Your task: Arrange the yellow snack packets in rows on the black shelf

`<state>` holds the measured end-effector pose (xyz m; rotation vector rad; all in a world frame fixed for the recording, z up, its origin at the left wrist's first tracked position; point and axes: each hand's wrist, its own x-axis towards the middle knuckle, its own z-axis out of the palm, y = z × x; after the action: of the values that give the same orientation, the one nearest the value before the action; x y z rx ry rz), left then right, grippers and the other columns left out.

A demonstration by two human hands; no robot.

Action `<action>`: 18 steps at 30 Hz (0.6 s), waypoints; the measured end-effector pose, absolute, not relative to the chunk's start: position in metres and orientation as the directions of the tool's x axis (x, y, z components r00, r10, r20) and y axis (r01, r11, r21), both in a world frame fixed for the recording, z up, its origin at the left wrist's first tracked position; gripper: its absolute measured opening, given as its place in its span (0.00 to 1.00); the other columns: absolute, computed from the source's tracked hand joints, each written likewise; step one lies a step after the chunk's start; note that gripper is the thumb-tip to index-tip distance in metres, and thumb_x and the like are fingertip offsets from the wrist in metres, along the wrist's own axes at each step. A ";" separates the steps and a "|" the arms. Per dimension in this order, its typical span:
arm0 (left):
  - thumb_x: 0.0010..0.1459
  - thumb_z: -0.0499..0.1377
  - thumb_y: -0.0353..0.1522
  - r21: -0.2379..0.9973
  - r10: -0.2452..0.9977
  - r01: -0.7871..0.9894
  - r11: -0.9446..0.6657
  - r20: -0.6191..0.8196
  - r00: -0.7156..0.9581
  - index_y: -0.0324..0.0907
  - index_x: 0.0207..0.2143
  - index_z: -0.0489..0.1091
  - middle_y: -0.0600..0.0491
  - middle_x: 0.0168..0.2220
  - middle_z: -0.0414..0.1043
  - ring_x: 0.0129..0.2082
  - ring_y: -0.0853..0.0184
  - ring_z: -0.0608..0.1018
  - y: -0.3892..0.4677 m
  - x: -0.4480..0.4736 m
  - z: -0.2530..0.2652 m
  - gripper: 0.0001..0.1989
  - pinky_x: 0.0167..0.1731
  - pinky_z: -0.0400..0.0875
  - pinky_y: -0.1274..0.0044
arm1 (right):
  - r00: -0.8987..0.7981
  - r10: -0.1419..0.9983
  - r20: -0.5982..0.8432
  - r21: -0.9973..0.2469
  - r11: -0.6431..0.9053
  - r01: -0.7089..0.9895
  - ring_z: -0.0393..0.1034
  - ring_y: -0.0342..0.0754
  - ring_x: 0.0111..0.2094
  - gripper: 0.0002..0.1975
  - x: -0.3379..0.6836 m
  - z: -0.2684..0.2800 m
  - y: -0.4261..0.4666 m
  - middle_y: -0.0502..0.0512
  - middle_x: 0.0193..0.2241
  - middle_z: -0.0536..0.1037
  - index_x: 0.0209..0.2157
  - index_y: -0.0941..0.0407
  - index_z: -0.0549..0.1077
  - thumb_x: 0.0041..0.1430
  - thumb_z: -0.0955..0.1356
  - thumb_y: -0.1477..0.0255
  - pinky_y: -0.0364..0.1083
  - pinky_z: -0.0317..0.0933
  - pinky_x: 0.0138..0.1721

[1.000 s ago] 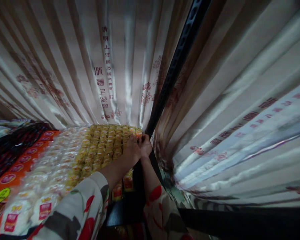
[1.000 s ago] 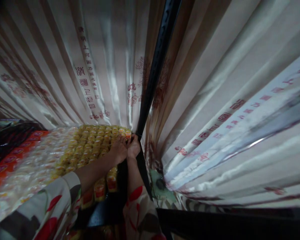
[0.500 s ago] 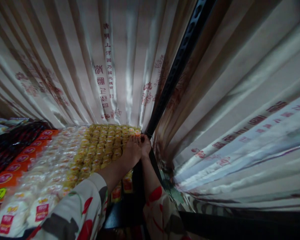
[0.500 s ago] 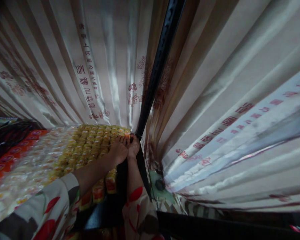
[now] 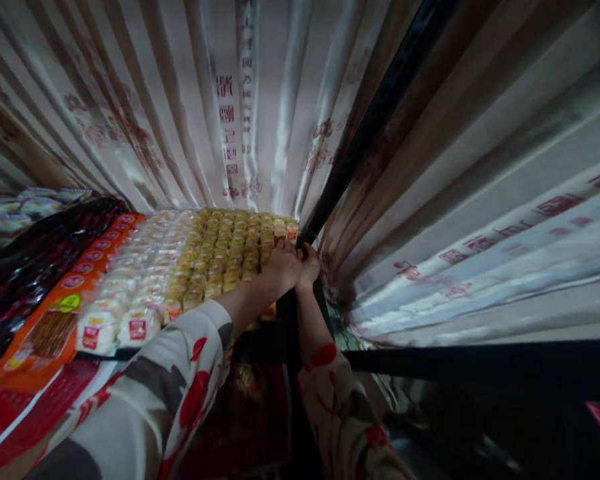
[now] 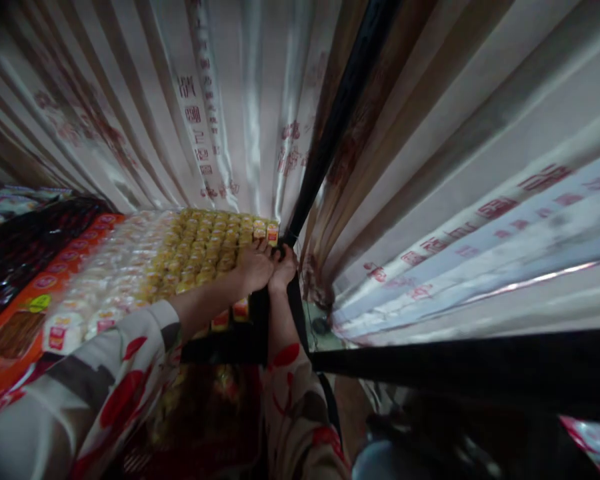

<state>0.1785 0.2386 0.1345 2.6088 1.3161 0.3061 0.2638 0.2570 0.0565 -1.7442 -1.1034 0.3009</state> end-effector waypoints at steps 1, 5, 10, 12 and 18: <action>0.58 0.44 0.23 0.211 0.815 0.790 -0.576 0.071 0.575 0.35 0.48 0.66 0.42 0.53 0.65 0.59 0.56 0.57 0.231 0.177 0.137 0.19 0.58 0.47 0.59 | 0.546 0.790 0.278 -0.856 -0.054 0.514 0.68 0.49 0.42 0.21 0.263 0.058 0.248 0.64 0.42 0.75 0.46 0.65 0.71 0.53 0.59 0.71 0.48 0.61 0.46; 0.59 0.44 0.24 0.113 0.804 0.798 -0.591 0.012 0.594 0.29 0.50 0.64 0.39 0.54 0.64 0.57 0.56 0.60 0.191 0.171 0.149 0.19 0.56 0.52 0.65 | 0.500 0.826 0.259 -0.882 -0.008 0.471 0.67 0.49 0.42 0.18 0.260 0.061 0.209 0.62 0.40 0.76 0.41 0.64 0.73 0.51 0.60 0.72 0.49 0.59 0.48; 0.57 0.46 0.25 0.116 0.775 0.773 -0.624 -0.038 0.631 0.26 0.53 0.60 0.37 0.53 0.64 0.54 0.56 0.65 0.132 0.157 0.163 0.21 0.52 0.59 0.67 | 0.444 0.845 0.298 -0.882 0.067 0.466 0.68 0.47 0.40 0.16 0.252 0.070 0.149 0.59 0.39 0.75 0.40 0.61 0.73 0.50 0.62 0.73 0.48 0.61 0.47; 0.57 0.47 0.25 0.106 0.745 0.743 -0.661 -0.030 0.667 0.25 0.54 0.58 0.36 0.54 0.62 0.55 0.57 0.64 0.108 0.150 0.166 0.22 0.54 0.57 0.67 | 0.423 0.849 0.317 -0.884 0.103 0.455 0.68 0.47 0.40 0.15 0.249 0.075 0.123 0.58 0.38 0.75 0.39 0.60 0.73 0.51 0.61 0.73 0.48 0.61 0.47; 0.59 0.44 0.28 0.141 0.675 0.667 -0.731 0.007 0.738 0.26 0.56 0.55 0.38 0.60 0.55 0.62 0.59 0.54 0.056 0.126 0.160 0.23 0.61 0.46 0.70 | 0.333 0.878 0.343 -0.880 0.176 0.441 0.68 0.48 0.40 0.14 0.238 0.083 0.058 0.58 0.38 0.75 0.40 0.58 0.73 0.54 0.61 0.70 0.48 0.62 0.46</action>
<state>0.1260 0.0557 0.1595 2.8067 1.0887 0.0866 0.2376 0.0583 0.0831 -1.4465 -1.2847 0.4770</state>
